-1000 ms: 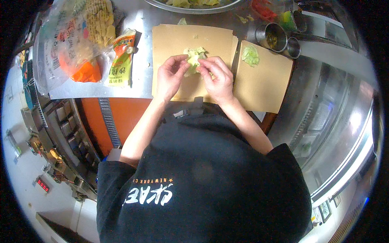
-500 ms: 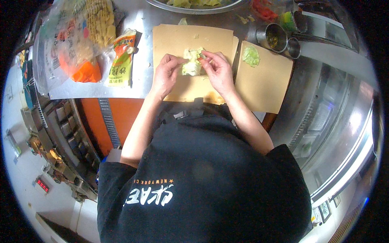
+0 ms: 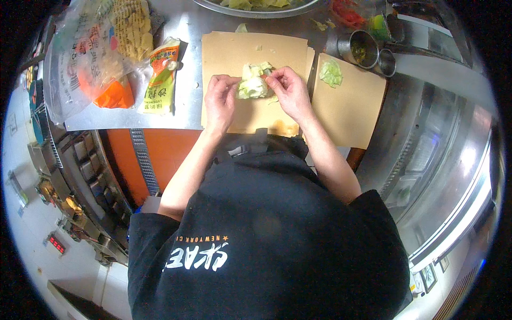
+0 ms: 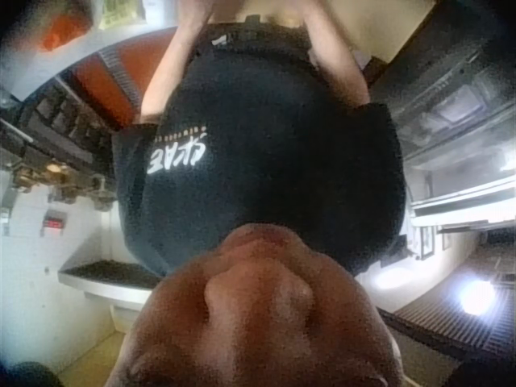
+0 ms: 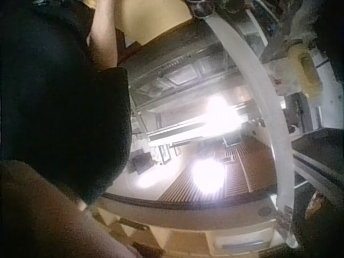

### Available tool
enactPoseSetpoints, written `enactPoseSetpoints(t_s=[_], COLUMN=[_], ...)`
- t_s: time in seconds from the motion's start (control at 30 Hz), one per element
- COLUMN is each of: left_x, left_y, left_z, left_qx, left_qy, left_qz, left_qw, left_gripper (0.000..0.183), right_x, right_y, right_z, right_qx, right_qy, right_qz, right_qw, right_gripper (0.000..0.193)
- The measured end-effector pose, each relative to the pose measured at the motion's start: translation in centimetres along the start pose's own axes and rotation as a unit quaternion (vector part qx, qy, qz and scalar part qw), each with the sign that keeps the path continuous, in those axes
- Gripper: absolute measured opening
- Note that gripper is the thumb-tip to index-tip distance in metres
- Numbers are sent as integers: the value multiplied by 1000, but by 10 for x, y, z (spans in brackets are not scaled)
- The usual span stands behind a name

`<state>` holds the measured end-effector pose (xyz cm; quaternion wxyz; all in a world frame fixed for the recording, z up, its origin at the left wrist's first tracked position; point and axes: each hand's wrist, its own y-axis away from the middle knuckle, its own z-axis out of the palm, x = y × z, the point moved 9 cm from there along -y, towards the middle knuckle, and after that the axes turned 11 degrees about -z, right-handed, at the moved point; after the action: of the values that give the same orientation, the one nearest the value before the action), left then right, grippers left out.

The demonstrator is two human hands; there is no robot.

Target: The person assembles wraps on a prep counter by layering lettuce, sauce, and tomato slices onto flatbread, then adds a cooked egg from a griddle and folds the wrap. The person uses tongs to place the egg and handles the ingredients by hand.

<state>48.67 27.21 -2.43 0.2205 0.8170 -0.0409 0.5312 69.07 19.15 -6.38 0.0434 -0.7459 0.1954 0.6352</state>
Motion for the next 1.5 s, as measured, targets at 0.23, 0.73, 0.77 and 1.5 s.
enactPoseSetpoints(t_s=[0.23, 0.73, 0.77, 1.5], left_x=[11, 13, 13, -11], left_y=[6, 8, 8, 3], left_z=[1, 14, 14, 19], left_qx=[-12, -34, -31, -75], left_qy=[-82, -61, -52, 48], left_qz=[83, 80, 77, -35], left_qw=[993, 994, 995, 995], left_gripper=[45, 40, 39, 45], right_x=[-24, -25, -26, -15], right_y=[5, 0, -1, -7], right_z=[7, 11, 10, 3], right_qx=[-82, -116, -104, 24], right_qy=[138, 111, 130, 12], right_qz=[-89, -84, -82, -44], right_qw=[983, 983, 983, 999], right_gripper=[27, 34, 32, 33])
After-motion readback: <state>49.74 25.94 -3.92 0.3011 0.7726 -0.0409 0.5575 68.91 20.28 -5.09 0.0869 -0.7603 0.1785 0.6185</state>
